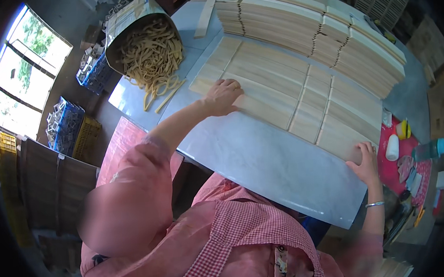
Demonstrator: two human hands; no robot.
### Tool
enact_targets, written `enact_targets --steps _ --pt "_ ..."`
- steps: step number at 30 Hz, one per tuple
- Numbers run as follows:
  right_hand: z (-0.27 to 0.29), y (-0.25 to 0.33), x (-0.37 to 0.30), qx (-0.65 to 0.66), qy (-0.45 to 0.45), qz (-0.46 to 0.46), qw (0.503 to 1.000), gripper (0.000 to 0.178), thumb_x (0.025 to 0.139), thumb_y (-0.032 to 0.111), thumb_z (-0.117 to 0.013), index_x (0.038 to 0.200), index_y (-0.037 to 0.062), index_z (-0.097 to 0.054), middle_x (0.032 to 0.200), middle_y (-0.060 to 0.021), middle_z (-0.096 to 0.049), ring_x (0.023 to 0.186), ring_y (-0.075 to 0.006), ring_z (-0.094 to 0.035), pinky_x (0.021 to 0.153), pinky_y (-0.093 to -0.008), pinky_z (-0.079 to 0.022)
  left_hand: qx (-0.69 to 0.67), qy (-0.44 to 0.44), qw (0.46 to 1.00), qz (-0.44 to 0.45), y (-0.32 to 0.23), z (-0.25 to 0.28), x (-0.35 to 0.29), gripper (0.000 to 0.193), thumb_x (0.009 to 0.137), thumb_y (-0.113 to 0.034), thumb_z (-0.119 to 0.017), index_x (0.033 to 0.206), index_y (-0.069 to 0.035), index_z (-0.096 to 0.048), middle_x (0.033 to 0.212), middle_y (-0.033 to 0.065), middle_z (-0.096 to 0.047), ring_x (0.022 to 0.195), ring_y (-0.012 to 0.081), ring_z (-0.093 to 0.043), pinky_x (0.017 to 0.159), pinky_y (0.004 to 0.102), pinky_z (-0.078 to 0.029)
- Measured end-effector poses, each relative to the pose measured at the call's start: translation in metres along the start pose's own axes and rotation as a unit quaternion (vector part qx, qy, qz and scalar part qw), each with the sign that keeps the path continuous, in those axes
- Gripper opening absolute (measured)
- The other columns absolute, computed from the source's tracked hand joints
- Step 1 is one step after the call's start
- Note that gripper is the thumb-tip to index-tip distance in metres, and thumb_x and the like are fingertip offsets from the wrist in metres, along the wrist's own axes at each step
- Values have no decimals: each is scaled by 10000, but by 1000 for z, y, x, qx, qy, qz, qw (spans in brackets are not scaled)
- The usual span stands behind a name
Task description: Assembling wooden boxes by applying glue to wooden components and securing them with a pneumatic nail gun.
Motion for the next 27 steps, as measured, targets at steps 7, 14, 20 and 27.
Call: enact_targets --steps 7,14,20,27 --pt "-4 19 -35 -113 113 2 987 491 719 157 -823 1132 67 -573 1169 -115 -528 1037 -323 -538 926 -415 -474 20 79 995 -53 -26 20 -37 585 732 -326 -843 1217 -92 -613 1325 107 -556 1324 294 -469 1115 453 -358" --pt "2 20 -28 -33 37 14 999 485 709 150 -822 1121 65 -581 1156 -89 -544 1053 -311 -556 950 -404 -483 20 61 998 -25 -30 17 -47 590 714 -336 -864 1191 -90 -619 1315 88 -589 1288 277 -496 1121 431 -355" --pt "1 18 -30 -52 76 -26 995 452 701 167 -833 1064 76 -580 1147 -74 -549 1035 -300 -560 928 -395 -488 44 47 997 -42 -30 9 -41 595 699 -351 -879 1169 -84 -633 1216 83 -624 1221 276 -531 1070 431 -391" --pt "4 22 -37 -57 96 -62 992 451 689 195 -852 1022 82 -571 1100 -84 -562 1006 -297 -566 895 -388 -490 7 101 995 -2 -18 10 -12 571 697 -313 -880 1153 -90 -616 1188 80 -607 1201 284 -532 1061 428 -396"
Point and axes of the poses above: each hand's wrist, its own x-axis towards the middle knuckle, its own z-axis out of the back of the hand, y = z × x, the point moved 7 cm from there along x, towards the middle knuckle
